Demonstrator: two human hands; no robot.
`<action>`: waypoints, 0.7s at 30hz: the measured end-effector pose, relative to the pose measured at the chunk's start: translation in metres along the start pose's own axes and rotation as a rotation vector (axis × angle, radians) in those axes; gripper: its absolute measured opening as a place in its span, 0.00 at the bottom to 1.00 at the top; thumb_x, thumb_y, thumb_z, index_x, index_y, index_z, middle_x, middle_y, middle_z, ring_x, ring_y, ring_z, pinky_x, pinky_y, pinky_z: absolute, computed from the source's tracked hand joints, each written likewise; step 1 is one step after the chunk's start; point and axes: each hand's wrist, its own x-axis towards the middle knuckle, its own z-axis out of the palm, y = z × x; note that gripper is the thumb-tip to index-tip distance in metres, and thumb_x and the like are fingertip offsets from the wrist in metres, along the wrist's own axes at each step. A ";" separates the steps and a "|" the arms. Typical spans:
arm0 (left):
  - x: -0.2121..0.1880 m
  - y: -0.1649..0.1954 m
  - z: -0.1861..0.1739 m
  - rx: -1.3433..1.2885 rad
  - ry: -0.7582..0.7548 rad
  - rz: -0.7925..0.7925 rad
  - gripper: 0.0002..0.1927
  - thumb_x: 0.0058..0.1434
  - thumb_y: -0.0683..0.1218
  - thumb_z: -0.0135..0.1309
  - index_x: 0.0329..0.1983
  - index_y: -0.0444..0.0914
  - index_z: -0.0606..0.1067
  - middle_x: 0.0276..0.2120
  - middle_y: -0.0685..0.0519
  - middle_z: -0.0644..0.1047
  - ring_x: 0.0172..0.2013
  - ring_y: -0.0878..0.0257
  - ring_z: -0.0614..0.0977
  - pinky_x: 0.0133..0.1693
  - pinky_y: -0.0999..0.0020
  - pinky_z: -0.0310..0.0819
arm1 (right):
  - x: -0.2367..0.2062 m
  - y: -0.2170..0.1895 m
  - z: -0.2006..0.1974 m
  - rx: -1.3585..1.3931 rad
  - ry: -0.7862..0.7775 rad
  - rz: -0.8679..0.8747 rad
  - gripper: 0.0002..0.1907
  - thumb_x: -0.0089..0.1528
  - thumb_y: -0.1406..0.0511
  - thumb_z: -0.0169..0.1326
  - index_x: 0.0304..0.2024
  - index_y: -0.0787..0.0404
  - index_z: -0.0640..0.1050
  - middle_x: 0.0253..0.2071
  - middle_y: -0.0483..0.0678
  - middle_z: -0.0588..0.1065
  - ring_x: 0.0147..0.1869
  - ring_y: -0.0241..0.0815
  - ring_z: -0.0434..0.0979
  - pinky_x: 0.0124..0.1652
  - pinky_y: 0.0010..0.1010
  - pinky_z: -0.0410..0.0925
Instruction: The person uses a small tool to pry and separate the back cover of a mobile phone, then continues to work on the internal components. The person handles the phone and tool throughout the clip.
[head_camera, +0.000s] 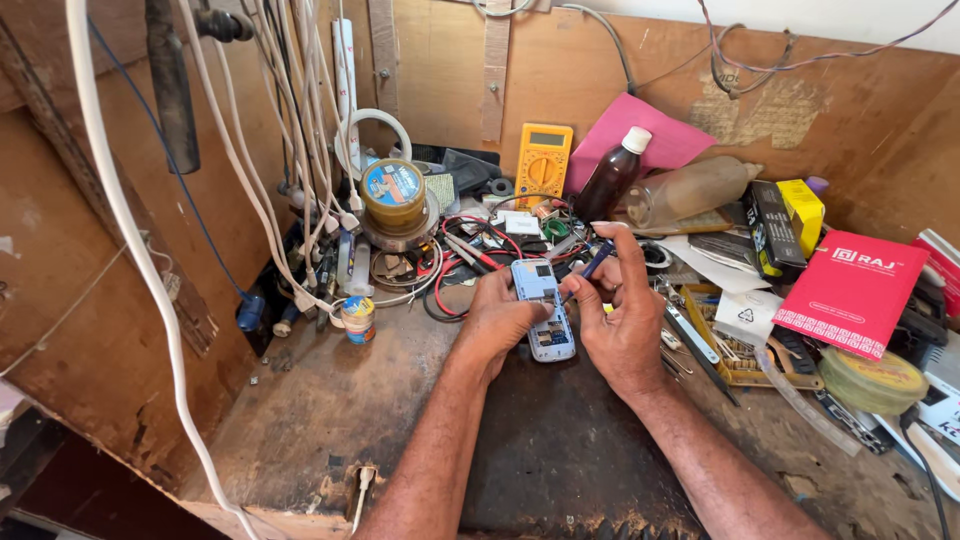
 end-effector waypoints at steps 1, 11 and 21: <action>0.001 0.000 0.000 -0.009 -0.018 0.014 0.21 0.49 0.29 0.54 0.48 0.28 0.73 0.39 0.45 0.83 0.38 0.59 0.87 0.42 0.63 0.83 | 0.000 0.001 -0.001 0.013 -0.007 0.005 0.32 0.67 0.76 0.55 0.71 0.63 0.59 0.40 0.49 0.79 0.44 0.34 0.81 0.45 0.26 0.74; 0.001 -0.001 -0.001 0.004 -0.041 0.051 0.21 0.51 0.30 0.54 0.51 0.28 0.74 0.39 0.45 0.83 0.38 0.59 0.86 0.42 0.63 0.83 | 0.000 -0.005 0.000 -0.119 0.035 -0.094 0.31 0.64 0.76 0.60 0.68 0.63 0.65 0.41 0.50 0.78 0.46 0.36 0.79 0.47 0.28 0.73; 0.001 -0.002 -0.002 -0.018 -0.051 0.019 0.21 0.51 0.29 0.54 0.50 0.28 0.73 0.39 0.45 0.83 0.38 0.58 0.87 0.42 0.63 0.84 | 0.002 -0.006 -0.002 -0.135 0.037 0.043 0.33 0.64 0.76 0.59 0.70 0.62 0.64 0.34 0.49 0.74 0.40 0.32 0.76 0.42 0.25 0.72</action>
